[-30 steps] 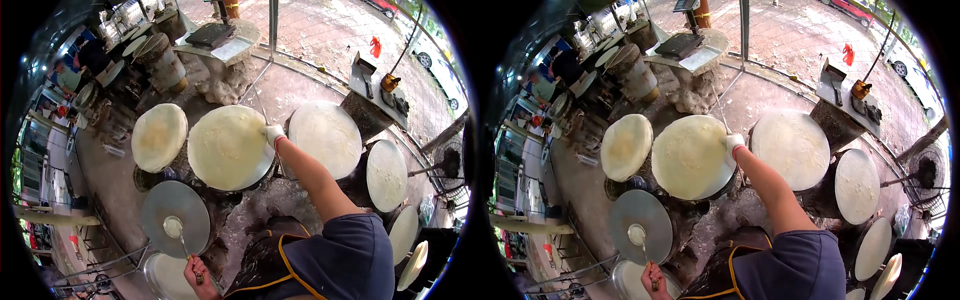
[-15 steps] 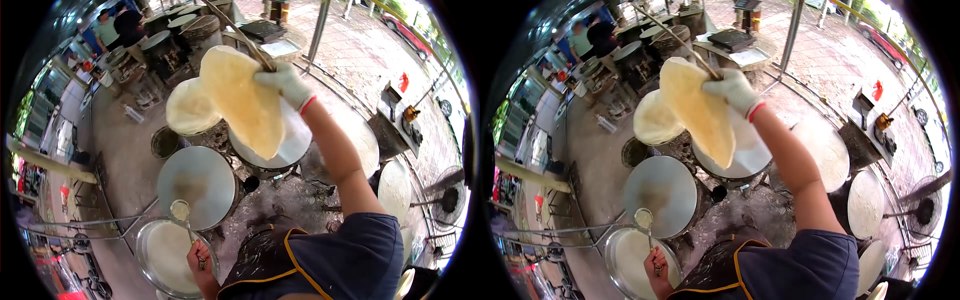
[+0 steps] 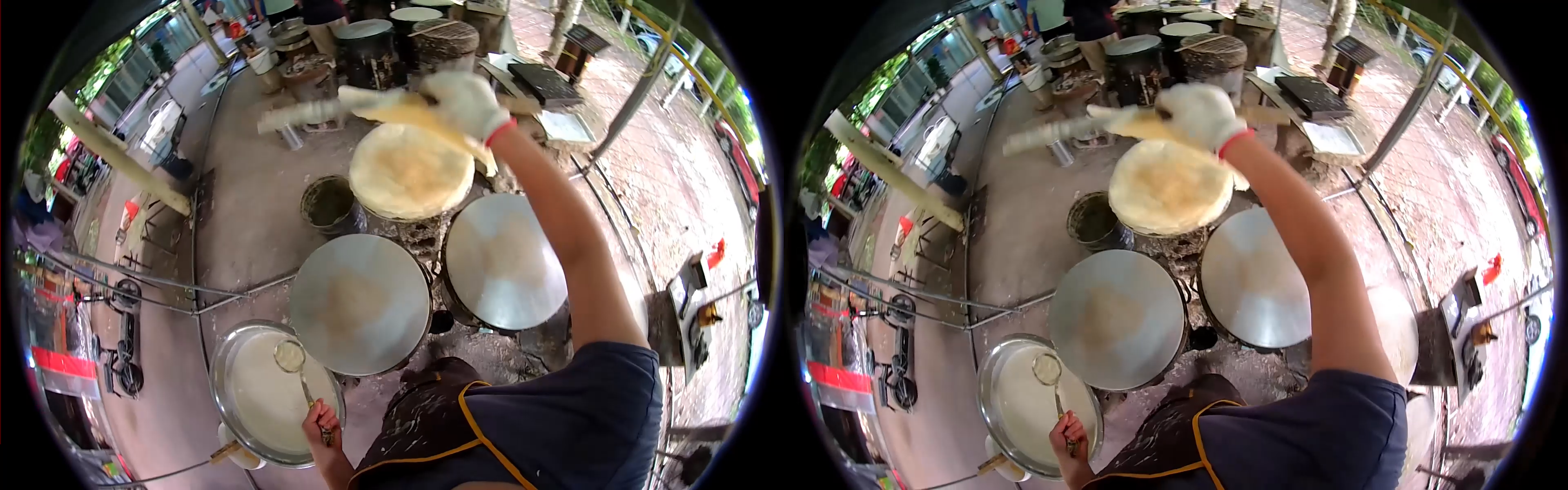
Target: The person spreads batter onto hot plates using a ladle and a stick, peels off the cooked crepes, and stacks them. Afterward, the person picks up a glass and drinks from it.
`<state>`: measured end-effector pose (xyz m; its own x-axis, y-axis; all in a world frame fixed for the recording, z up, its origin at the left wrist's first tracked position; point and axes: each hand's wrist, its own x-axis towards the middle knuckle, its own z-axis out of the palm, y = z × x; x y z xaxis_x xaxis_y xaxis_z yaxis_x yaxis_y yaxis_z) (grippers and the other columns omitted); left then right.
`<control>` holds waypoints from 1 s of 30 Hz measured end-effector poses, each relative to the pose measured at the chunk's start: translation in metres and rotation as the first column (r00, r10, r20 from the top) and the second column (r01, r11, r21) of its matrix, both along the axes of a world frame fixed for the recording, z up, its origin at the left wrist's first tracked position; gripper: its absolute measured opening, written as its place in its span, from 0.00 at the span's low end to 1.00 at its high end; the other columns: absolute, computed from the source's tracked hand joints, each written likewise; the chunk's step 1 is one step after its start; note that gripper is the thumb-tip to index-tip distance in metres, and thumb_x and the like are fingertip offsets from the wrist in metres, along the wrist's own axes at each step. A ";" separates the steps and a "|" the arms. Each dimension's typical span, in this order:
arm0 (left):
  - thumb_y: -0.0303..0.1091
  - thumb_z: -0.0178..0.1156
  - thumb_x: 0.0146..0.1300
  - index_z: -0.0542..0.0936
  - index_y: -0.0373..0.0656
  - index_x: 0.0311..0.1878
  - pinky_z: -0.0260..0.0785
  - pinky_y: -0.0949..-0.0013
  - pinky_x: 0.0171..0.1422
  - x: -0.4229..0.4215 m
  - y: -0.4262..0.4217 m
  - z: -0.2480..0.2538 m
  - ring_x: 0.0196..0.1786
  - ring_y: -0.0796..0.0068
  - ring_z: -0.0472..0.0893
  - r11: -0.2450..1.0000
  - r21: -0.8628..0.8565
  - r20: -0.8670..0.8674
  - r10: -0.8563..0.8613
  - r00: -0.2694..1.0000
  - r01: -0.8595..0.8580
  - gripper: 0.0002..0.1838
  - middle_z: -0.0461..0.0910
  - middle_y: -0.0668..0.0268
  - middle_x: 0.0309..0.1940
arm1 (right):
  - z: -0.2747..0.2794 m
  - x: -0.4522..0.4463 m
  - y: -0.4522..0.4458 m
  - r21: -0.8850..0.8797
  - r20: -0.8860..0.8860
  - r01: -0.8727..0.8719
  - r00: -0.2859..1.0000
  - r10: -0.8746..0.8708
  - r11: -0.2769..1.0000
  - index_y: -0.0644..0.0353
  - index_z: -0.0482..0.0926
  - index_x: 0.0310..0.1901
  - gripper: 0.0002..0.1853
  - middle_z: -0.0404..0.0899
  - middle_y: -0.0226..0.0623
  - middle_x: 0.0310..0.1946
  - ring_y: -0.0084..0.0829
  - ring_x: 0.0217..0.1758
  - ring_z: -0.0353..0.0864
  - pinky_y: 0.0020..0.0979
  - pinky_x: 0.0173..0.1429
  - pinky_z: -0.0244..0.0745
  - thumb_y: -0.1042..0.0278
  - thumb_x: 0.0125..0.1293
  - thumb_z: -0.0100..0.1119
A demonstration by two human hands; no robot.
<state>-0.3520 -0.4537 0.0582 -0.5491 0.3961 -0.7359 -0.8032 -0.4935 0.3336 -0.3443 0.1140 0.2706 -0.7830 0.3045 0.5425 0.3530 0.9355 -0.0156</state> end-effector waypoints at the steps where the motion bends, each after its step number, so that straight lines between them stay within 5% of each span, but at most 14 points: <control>1: 0.27 0.53 0.65 0.72 0.35 0.43 0.57 0.83 0.17 0.000 0.002 -0.001 0.18 0.86 0.61 1.000 -0.007 -0.001 0.025 1.000 -0.025 0.06 0.63 0.72 0.21 | -0.021 -0.002 -0.006 -0.017 -0.009 -0.032 0.999 0.032 0.999 0.57 0.79 0.34 0.11 0.79 0.45 0.33 0.43 0.40 0.80 0.42 0.45 0.75 0.60 0.58 0.52; 4: 0.27 0.54 0.64 0.72 0.36 0.43 0.56 0.82 0.17 0.004 0.011 0.004 0.18 0.85 0.61 0.993 -0.072 -0.023 0.094 0.995 -0.096 0.07 0.63 0.72 0.21 | -0.155 -0.021 0.013 -0.179 -0.072 -0.120 0.992 0.108 0.977 0.56 0.77 0.31 0.05 0.76 0.46 0.31 0.48 0.36 0.79 0.43 0.40 0.75 0.67 0.57 0.52; 9: 0.27 0.55 0.63 0.72 0.36 0.43 0.56 0.82 0.16 0.007 0.017 0.010 0.18 0.85 0.61 0.980 -0.163 -0.040 0.108 0.993 -0.113 0.07 0.64 0.72 0.21 | -0.311 -0.025 0.029 -0.254 0.101 0.166 0.984 -0.145 0.953 0.54 0.81 0.30 0.06 0.77 0.42 0.30 0.47 0.36 0.80 0.44 0.42 0.74 0.69 0.54 0.54; 14: 0.28 0.55 0.64 0.72 0.40 0.37 0.53 0.81 0.16 0.006 0.012 0.004 0.16 0.85 0.59 0.973 -0.202 -0.047 0.102 0.994 -0.109 0.03 0.63 0.74 0.19 | -0.289 -0.015 0.019 -0.460 0.366 0.208 0.930 -0.029 0.863 0.50 0.83 0.40 0.11 0.82 0.44 0.38 0.46 0.43 0.80 0.42 0.48 0.74 0.63 0.59 0.53; 16: 0.29 0.55 0.65 0.71 0.43 0.33 0.51 0.80 0.15 0.006 0.001 -0.001 0.16 0.85 0.59 0.974 -0.203 -0.100 0.081 0.992 -0.100 0.04 0.62 0.74 0.18 | -0.301 -0.010 0.023 -0.460 0.314 0.189 0.949 -0.040 0.868 0.51 0.82 0.40 0.11 0.82 0.44 0.39 0.47 0.45 0.80 0.44 0.48 0.74 0.63 0.60 0.51; 19: 0.30 0.52 0.67 0.70 0.41 0.36 0.52 0.80 0.16 0.010 -0.021 -0.005 0.15 0.85 0.58 0.980 -0.126 -0.102 0.139 0.985 -0.151 0.05 0.61 0.74 0.18 | -0.316 -0.012 0.005 -0.688 -0.044 -0.073 0.997 0.059 0.722 0.52 0.78 0.52 0.18 0.82 0.45 0.40 0.45 0.42 0.81 0.41 0.47 0.74 0.58 0.60 0.56; 20: 0.30 0.51 0.68 0.71 0.36 0.42 0.52 0.81 0.15 0.010 -0.027 -0.004 0.16 0.85 0.60 0.979 -0.095 -0.101 0.172 0.980 -0.181 0.06 0.62 0.73 0.20 | -0.256 -0.018 -0.040 -0.614 0.295 0.215 0.955 -0.031 0.760 0.55 0.76 0.55 0.23 0.82 0.46 0.43 0.44 0.45 0.81 0.39 0.50 0.74 0.59 0.58 0.58; 22: 0.31 0.50 0.69 0.71 0.37 0.43 0.52 0.81 0.16 0.010 -0.050 -0.007 0.17 0.85 0.61 0.963 -0.111 -0.075 0.238 0.968 -0.246 0.07 0.64 0.71 0.22 | -0.249 -0.026 -0.098 -0.609 0.333 0.190 0.943 0.031 0.770 0.54 0.72 0.60 0.27 0.81 0.47 0.44 0.41 0.49 0.81 0.37 0.53 0.73 0.60 0.57 0.58; 24: 0.31 0.50 0.69 0.71 0.38 0.44 0.53 0.81 0.17 0.012 -0.083 -0.019 0.18 0.84 0.61 0.956 -0.116 -0.100 0.260 0.960 -0.271 0.07 0.64 0.70 0.24 | -0.274 -0.023 -0.156 -0.667 0.083 -0.177 0.948 0.308 0.724 0.54 0.71 0.61 0.28 0.81 0.48 0.43 0.39 0.50 0.80 0.36 0.55 0.71 0.62 0.57 0.57; 26: 0.31 0.51 0.68 0.70 0.39 0.43 0.53 0.80 0.17 0.015 -0.110 -0.035 0.18 0.83 0.62 0.945 -0.185 -0.116 0.253 0.961 -0.271 0.06 0.65 0.70 0.24 | -0.318 -0.017 -0.216 -0.836 0.057 -0.217 0.879 0.473 0.503 0.56 0.71 0.61 0.26 0.81 0.44 0.45 0.39 0.43 0.81 0.33 0.48 0.75 0.62 0.59 0.57; 27: 0.31 0.51 0.67 0.70 0.40 0.42 0.54 0.79 0.17 0.014 -0.126 -0.045 0.18 0.82 0.62 0.932 -0.248 -0.120 0.241 0.963 -0.264 0.06 0.66 0.69 0.24 | -0.340 -0.007 -0.256 -0.978 0.112 0.022 0.896 0.430 0.209 0.57 0.73 0.59 0.23 0.81 0.46 0.40 0.36 0.39 0.82 0.33 0.42 0.76 0.61 0.62 0.57; 29: 0.30 0.52 0.66 0.69 0.41 0.40 0.54 0.78 0.17 0.009 -0.168 -0.073 0.18 0.81 0.63 0.932 -0.305 -0.090 0.174 0.981 -0.193 0.04 0.66 0.69 0.23 | -0.315 0.001 -0.357 -0.996 0.086 0.078 0.850 0.520 0.038 0.58 0.75 0.56 0.19 0.82 0.45 0.40 0.33 0.38 0.82 0.33 0.42 0.76 0.61 0.65 0.56; 30: 0.30 0.52 0.65 0.69 0.42 0.39 0.54 0.78 0.17 0.006 -0.197 -0.092 0.18 0.81 0.63 0.944 -0.300 -0.059 0.126 0.990 -0.138 0.03 0.66 0.69 0.23 | -0.312 -0.005 -0.396 -0.958 0.274 0.263 0.733 0.623 0.111 0.58 0.75 0.57 0.19 0.80 0.44 0.44 0.33 0.38 0.82 0.34 0.42 0.76 0.62 0.65 0.55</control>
